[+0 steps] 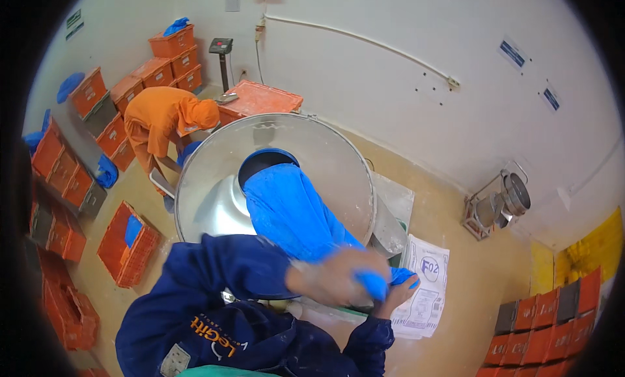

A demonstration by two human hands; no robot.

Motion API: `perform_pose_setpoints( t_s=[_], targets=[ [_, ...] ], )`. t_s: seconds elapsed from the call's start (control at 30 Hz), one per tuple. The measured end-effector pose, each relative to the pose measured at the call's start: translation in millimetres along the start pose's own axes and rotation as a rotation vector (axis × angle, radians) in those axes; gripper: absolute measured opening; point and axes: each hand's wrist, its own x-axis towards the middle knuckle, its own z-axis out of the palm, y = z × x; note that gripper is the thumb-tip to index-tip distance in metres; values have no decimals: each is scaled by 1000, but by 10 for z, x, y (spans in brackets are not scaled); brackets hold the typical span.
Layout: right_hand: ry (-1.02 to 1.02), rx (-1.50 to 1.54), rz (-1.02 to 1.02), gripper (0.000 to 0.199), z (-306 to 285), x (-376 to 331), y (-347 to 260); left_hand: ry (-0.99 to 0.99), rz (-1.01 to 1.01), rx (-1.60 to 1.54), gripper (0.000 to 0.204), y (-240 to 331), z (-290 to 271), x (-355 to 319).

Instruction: The person lifts large white sacks and pours their contents into a metal mixing bowl. They then pick up blue plastic bags, open them, and pour their contents into the same bowl. The person also wipes the rim of the bowl with their hand.

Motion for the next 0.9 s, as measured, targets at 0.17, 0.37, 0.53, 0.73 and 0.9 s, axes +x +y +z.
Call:
perform_pose_setpoints(
  t_s=[0.17,0.37,0.53,0.73,0.9],
  targets=[
    [-330,-647,-674,31,803,446,-336,1226,219,-500,24,206,-1635,-484],
    [-632,-724,-1485,20,3057,349,-1740,1451,746,278,30,1877,-2620,-653],
    [-522,-674,-1901,17,4039,-266,-2990,1641,980,228,16,3006,-3278,-827],
    [-469,-827,-1937,20,4306,-404,-3424,1668,775,690,26,3513,-3032,-965],
    [-346,-1011,-1833,28,4377,-291,-3512,1468,551,1035,33,3538,-3248,-1079]
  ],
)
